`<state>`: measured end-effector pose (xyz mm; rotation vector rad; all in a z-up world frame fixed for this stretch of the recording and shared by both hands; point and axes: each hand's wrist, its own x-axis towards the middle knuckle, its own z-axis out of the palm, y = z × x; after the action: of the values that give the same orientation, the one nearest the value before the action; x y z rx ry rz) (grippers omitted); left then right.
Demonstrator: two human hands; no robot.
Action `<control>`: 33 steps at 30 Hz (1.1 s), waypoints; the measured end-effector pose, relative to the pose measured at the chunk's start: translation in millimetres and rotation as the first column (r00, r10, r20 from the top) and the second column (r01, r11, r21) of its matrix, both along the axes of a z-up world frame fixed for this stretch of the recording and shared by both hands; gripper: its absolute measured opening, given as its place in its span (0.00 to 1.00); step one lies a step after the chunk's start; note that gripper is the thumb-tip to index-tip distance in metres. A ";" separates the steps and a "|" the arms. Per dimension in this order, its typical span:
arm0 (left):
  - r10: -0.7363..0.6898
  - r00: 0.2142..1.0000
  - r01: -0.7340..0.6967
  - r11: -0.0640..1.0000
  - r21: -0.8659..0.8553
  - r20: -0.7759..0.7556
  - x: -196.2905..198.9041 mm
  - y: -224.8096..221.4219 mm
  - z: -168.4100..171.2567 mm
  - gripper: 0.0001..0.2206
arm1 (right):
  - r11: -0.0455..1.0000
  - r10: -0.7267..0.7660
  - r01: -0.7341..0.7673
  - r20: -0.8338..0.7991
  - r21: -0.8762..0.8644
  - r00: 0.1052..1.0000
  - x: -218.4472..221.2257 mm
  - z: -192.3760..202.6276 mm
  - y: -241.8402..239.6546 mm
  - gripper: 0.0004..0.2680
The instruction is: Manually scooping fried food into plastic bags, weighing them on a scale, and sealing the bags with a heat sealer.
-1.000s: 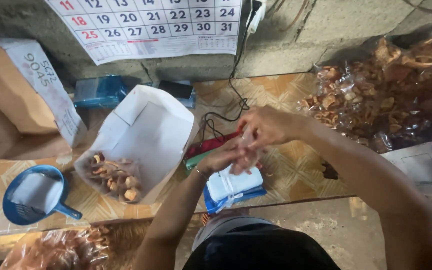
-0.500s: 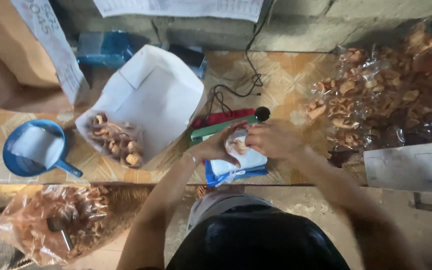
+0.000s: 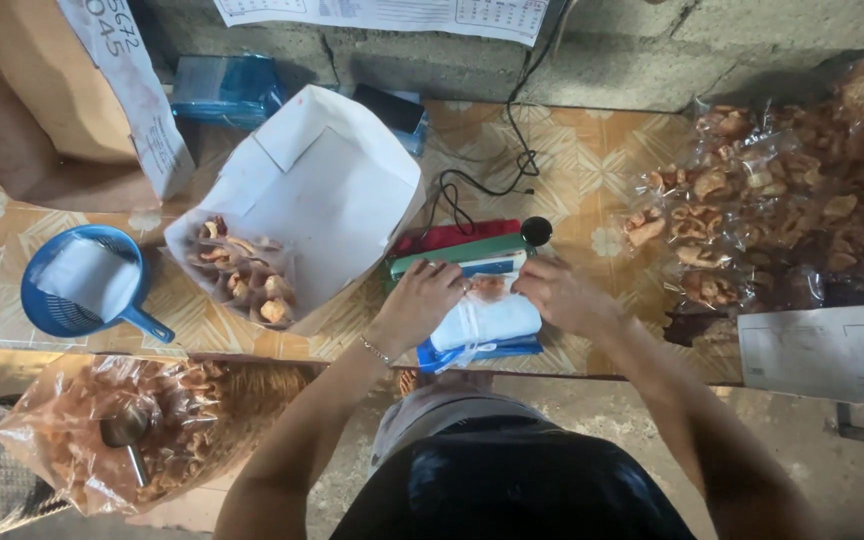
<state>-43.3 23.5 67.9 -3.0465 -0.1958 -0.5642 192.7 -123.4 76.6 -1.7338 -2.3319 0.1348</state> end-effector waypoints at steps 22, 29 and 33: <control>0.148 0.982 -0.186 0.873 -0.452 -0.119 48.1 -15.8 -100.9 0.16 | 0.892 -0.326 0.318 -0.033 0.321 0.945 4.7 -140.1 17.0 0.03; 0.266 0.961 -0.207 0.873 -0.442 0.076 57.2 20.5 -33.5 0.15 | 0.926 -0.311 0.335 -0.149 0.172 0.939 -2.7 -81.7 36.0 0.06; 0.343 0.936 -0.214 0.384 -0.898 -0.076 111.6 95.9 -118.1 0.25 | 0.923 -0.350 0.364 -0.120 0.124 0.929 14.0 -116.0 43.7 0.06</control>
<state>68.3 119.4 -50.1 -3.7749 -1.4788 -0.8200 206.6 -79.7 -39.5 -1.9933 -1.8693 -0.0144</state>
